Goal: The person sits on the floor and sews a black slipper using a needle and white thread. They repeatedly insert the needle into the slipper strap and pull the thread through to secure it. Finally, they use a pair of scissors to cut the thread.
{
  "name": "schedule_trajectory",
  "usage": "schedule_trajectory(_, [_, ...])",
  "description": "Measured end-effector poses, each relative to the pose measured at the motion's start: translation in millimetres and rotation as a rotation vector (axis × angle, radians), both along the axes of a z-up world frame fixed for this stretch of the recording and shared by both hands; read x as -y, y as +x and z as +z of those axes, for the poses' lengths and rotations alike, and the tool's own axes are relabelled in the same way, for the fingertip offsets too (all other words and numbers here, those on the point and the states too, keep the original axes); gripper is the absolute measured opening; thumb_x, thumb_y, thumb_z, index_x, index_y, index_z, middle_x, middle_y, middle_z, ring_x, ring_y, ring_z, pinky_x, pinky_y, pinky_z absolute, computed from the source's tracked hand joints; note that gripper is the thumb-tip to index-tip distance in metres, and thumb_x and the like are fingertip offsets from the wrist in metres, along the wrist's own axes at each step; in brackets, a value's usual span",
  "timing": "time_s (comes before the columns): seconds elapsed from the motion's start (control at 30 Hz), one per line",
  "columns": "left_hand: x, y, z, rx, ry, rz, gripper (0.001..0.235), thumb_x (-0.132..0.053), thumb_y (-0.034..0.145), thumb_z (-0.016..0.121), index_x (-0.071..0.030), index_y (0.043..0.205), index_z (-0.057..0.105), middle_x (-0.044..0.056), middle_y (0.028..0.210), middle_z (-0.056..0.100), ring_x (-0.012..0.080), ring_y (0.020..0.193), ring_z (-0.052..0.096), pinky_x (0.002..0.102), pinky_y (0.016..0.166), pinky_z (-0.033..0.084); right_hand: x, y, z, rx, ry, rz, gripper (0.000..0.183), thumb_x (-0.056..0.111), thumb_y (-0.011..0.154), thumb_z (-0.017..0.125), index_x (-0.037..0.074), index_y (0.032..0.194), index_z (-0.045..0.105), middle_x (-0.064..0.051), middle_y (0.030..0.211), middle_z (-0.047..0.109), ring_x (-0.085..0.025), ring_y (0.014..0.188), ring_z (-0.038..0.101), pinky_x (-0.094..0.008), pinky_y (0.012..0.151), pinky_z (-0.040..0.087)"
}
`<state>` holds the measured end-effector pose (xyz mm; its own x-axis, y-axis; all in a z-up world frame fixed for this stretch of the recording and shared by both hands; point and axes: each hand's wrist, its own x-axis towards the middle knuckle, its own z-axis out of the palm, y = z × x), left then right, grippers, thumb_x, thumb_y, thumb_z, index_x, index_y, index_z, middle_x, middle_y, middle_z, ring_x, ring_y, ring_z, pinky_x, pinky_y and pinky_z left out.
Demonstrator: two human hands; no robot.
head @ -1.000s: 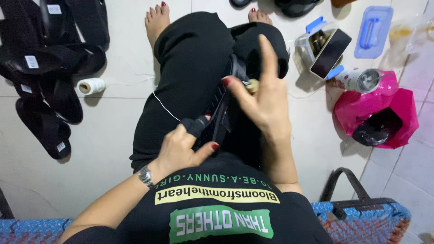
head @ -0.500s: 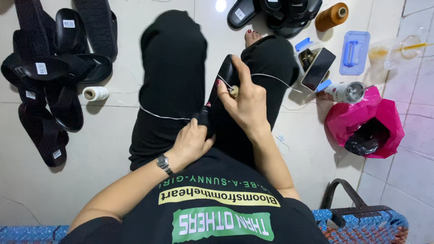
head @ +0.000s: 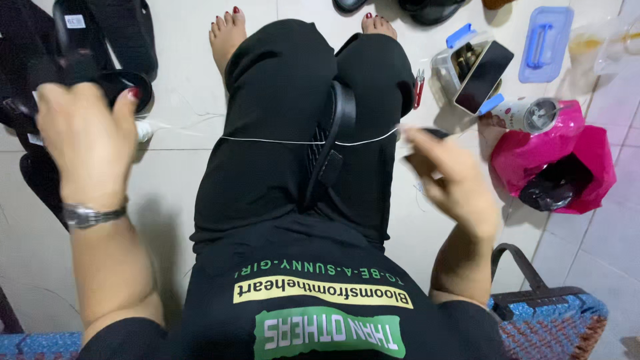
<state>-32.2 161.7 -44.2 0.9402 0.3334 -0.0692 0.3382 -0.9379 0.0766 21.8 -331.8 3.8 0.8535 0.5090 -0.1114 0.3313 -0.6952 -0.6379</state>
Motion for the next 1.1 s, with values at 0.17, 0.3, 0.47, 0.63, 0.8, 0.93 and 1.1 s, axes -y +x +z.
schedule_trajectory(0.17, [105.7, 51.6, 49.8, 0.035, -0.735, -0.566, 0.094, -0.043, 0.08, 0.086, -0.007, 0.152, 0.036, 0.034, 0.154, 0.031, 0.0497, 0.145, 0.027, 0.056, 0.12, 0.024, -39.1, -4.9, 1.5, 0.276, -0.404, 0.299, 0.047, 0.026, 0.107, 0.061, 0.037, 0.151, 0.049, -0.003, 0.068, 0.031, -0.024, 0.049, 0.034, -0.041, 0.043, 0.033])
schedule_trajectory(0.3, [145.4, 65.5, 47.2, 0.005, -0.609, -0.789, 0.117, -0.06, 0.067, 0.095, -0.007, 0.155, 0.039, 0.034, 0.159, 0.014, 0.0564, 0.149, 0.01, 0.066, 0.123, 0.017, -43.4, -0.8, 0.9, 0.37, -0.423, 0.311, 0.049, 0.026, 0.105, 0.068, 0.038, 0.149, 0.053, -0.003, 0.071, 0.035, -0.023, 0.05, 0.04, -0.039, 0.045, 0.037])
schedule_trajectory(0.47, [151.0, 75.9, 34.7, -0.01, -0.57, -0.861, 0.114, -0.068, 0.069, 0.092, -0.013, 0.156, 0.045, 0.024, 0.165, 0.01, 0.0491, 0.15, -0.001, 0.071, 0.12, 0.011, -46.2, 4.7, 5.2, 0.4, -0.395, 0.332, 0.044, 0.027, 0.103, 0.07, 0.038, 0.144, 0.059, -0.003, 0.068, 0.036, -0.021, 0.049, 0.041, -0.039, 0.044, 0.035])
schedule_trajectory(0.63, [151.1, 74.3, 30.8, 0.021, -0.555, -0.865, 0.111, -0.07, 0.067, 0.094, -0.017, 0.154, 0.05, 0.023, 0.165, 0.011, 0.0507, 0.149, 0.0, 0.079, 0.116, 0.015, -50.3, 6.9, 13.3, 0.455, -0.381, 0.323, 0.042, 0.021, 0.105, 0.07, 0.04, 0.142, 0.062, -0.001, 0.068, 0.032, -0.019, 0.049, 0.035, -0.037, 0.044, 0.033])
schedule_trajectory(0.8, [152.3, 75.4, 29.8, 0.069, -0.573, -0.874, 0.104, -0.074, 0.071, 0.089, -0.014, 0.15, 0.058, 0.025, 0.164, 0.017, 0.0508, 0.148, 0.0, 0.075, 0.117, 0.012, -57.8, 6.0, 34.0, 0.442, -0.494, 0.368, 0.051, 0.02, 0.101, 0.067, 0.039, 0.147, 0.056, -0.001, 0.068, 0.036, -0.021, 0.048, 0.042, -0.038, 0.042, 0.035])
schedule_trajectory(0.93, [152.1, 78.1, 25.2, 0.123, -0.558, -0.912, 0.102, -0.075, 0.069, 0.088, -0.013, 0.145, 0.059, 0.027, 0.16, 0.031, 0.056, 0.144, 0.009, 0.074, 0.113, 0.014, -62.7, 7.7, 34.6, 0.402, -0.46, 0.392, 0.054, 0.015, 0.095, 0.068, 0.034, 0.145, 0.06, -0.002, 0.065, 0.034, -0.022, 0.046, 0.043, -0.039, 0.041, 0.037])
schedule_trajectory(1.1, [149.3, 82.6, 21.0, 0.177, -0.595, -0.922, 0.107, -0.074, 0.061, 0.096, -0.012, 0.14, 0.059, 0.024, 0.158, 0.037, 0.0579, 0.143, 0.015, 0.076, 0.112, 0.018, -66.2, 12.3, 23.5, 0.433, -0.313, 0.358, 0.046, 0.005, 0.098, 0.068, 0.028, 0.137, 0.069, -0.001, 0.063, 0.029, -0.021, 0.046, 0.036, -0.039, 0.04, 0.035])
